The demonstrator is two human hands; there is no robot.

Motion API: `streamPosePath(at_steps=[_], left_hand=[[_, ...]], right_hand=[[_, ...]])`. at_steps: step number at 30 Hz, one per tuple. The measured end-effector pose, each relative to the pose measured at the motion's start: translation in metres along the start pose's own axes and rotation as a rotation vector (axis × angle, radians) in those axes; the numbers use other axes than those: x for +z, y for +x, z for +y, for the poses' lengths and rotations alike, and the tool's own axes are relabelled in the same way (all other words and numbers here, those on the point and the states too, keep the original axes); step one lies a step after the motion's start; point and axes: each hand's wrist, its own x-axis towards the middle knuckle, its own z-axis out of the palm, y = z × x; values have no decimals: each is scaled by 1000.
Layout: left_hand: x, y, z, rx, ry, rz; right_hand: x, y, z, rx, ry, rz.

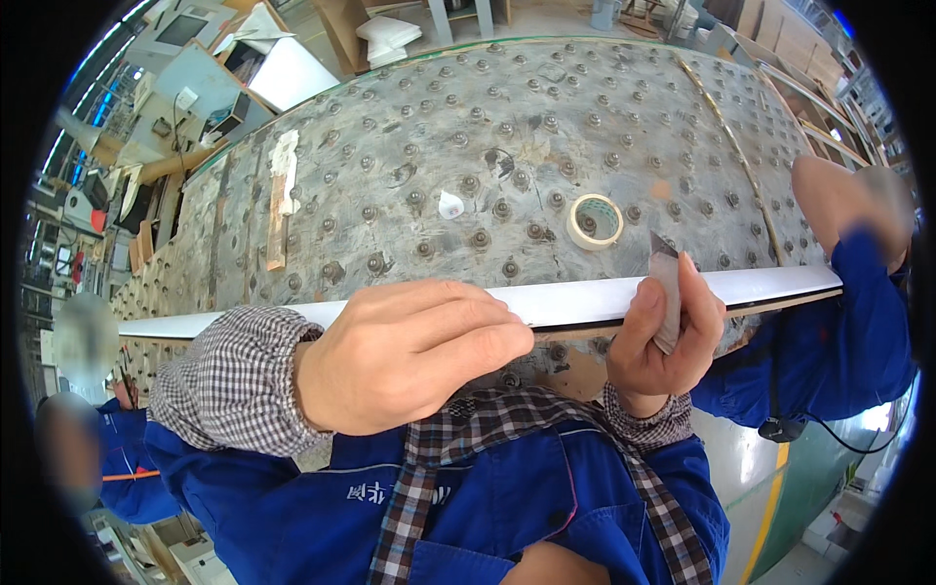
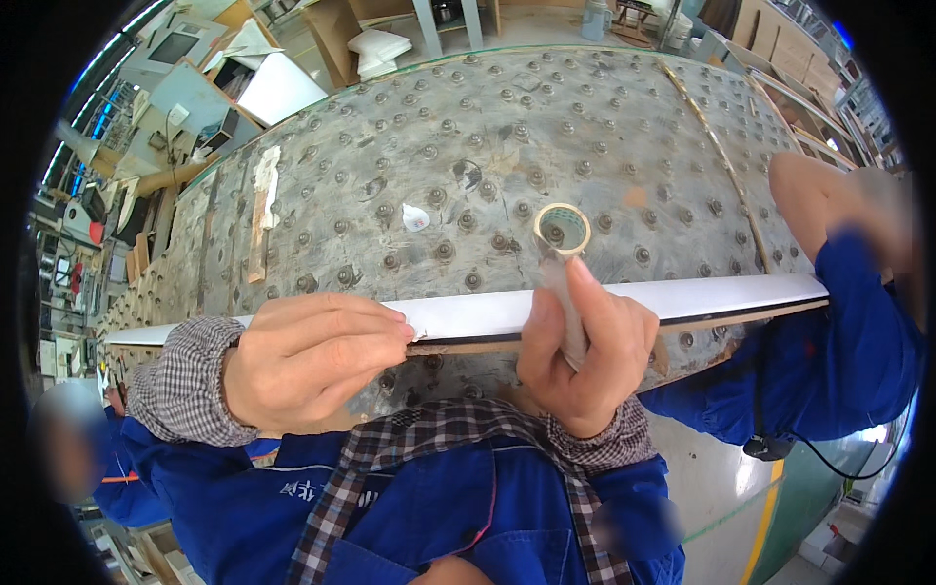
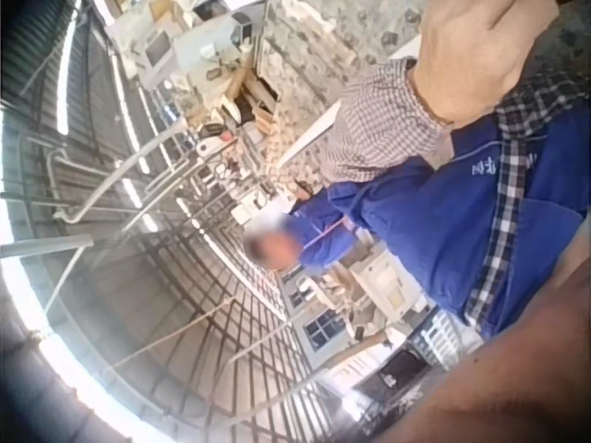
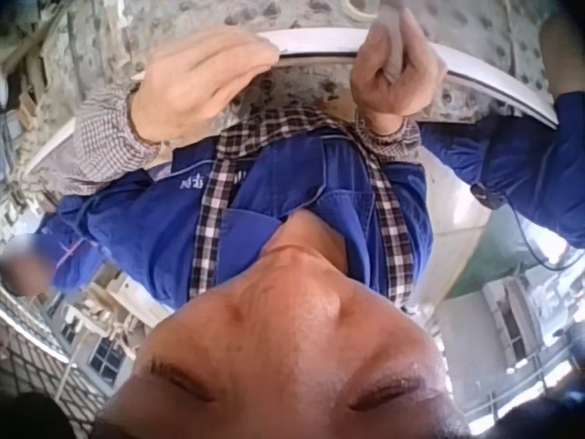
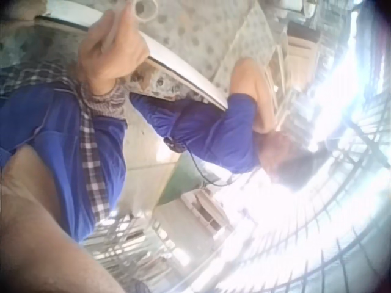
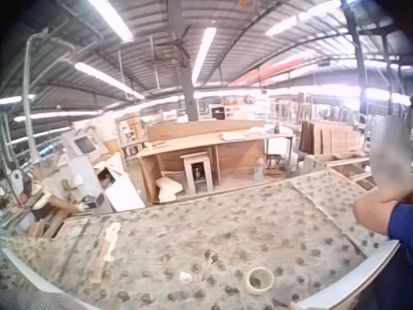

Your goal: The person applies a white edge strip to a long board. They use a small tool to press the strip, apply adhesive from a bottle, and smooth the edge with tape. The person works along the length of the board, repeating the process.

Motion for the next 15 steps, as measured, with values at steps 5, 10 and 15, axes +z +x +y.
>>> streamPosePath(at_steps=[5,10,15], left_hand=[[6,-5,1,147,157,10],[21,-14,6,88,220,102],[38,-20,5,89,272,207]], right_hand=[[1,0,2,-19,23,-6],[-1,5,4,-68,29,-48],[-2,7,4,-110,84,-34]])
